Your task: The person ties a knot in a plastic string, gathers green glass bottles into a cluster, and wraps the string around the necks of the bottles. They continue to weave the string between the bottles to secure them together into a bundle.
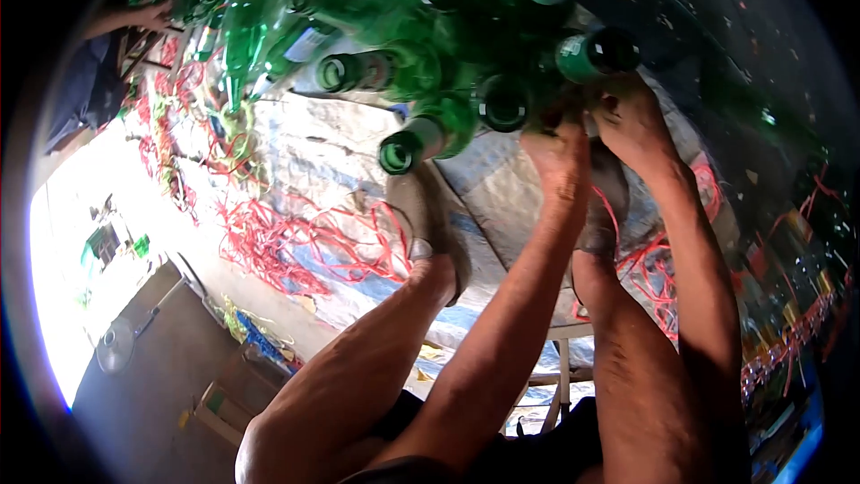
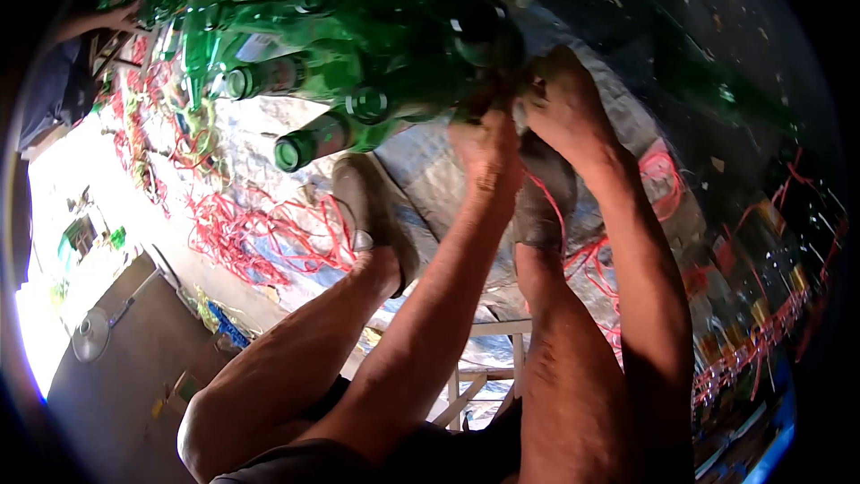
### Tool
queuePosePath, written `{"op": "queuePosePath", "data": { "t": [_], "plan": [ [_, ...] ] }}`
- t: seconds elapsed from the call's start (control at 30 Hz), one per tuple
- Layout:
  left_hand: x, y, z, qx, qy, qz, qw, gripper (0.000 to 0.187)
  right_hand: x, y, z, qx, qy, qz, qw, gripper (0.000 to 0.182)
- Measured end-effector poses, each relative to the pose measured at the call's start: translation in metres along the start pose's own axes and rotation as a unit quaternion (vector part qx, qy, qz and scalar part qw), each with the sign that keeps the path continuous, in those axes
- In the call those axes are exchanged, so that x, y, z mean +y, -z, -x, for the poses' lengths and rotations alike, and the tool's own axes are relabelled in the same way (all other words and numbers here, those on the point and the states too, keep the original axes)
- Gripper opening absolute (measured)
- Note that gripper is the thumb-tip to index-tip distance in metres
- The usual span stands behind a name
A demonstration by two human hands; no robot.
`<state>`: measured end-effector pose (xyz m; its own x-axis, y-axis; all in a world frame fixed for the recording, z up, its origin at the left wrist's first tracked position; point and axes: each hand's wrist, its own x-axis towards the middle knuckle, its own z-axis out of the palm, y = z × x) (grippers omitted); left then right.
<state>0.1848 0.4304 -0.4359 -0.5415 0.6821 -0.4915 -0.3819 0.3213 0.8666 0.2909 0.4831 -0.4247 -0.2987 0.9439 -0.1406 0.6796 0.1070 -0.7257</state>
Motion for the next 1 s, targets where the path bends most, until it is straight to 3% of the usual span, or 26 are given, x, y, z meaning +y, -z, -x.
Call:
{"op": "queuePosePath", "data": {
  "t": [0.23, 0.33, 0.4, 0.47, 0.5, 0.6, 0.7, 0.83, 1.0],
  "plan": [
    [0.012, 0.002, 0.002, 0.005, 0.060, -0.002, 0.998, 0.020, -0.004, 0.007, 0.002, -0.008, 0.008, -0.085, 0.996, 0.018],
    [0.009, 0.001, -0.003, 0.018, 0.071, 0.011, 0.997, 0.019, 0.006, 0.011, -0.002, -0.064, -0.012, -0.128, 0.990, 0.022],
    [0.011, -0.007, -0.001, 0.035, 0.085, 0.071, 0.993, 0.023, 0.005, 0.015, 0.003, -0.108, -0.175, -0.282, 0.937, 0.021],
    [0.012, -0.005, -0.002, 0.044, 0.151, 0.060, 0.986, 0.025, 0.013, 0.005, 0.005, -0.102, -0.251, -0.419, 0.867, 0.016],
    [0.013, -0.006, -0.002, 0.051, 0.154, 0.079, 0.984, 0.022, 0.010, 0.005, 0.004, -0.101, -0.267, -0.420, 0.862, 0.012],
    [0.016, -0.006, -0.002, 0.046, 0.185, 0.099, 0.977, 0.022, 0.011, 0.008, 0.000, -0.159, -0.294, -0.489, 0.805, 0.016],
    [0.019, -0.004, -0.001, 0.037, 0.182, 0.092, 0.978, 0.025, 0.009, 0.007, -0.003, -0.156, -0.286, -0.486, 0.811, 0.019],
    [0.020, -0.004, 0.001, 0.039, 0.187, 0.086, 0.978, 0.024, 0.020, 0.000, -0.008, -0.170, -0.348, -0.548, 0.741, 0.019],
    [0.022, -0.006, 0.002, 0.041, 0.191, 0.093, 0.976, 0.022, 0.028, -0.004, 0.000, -0.178, -0.318, -0.590, 0.720, 0.017]
  ]
}}
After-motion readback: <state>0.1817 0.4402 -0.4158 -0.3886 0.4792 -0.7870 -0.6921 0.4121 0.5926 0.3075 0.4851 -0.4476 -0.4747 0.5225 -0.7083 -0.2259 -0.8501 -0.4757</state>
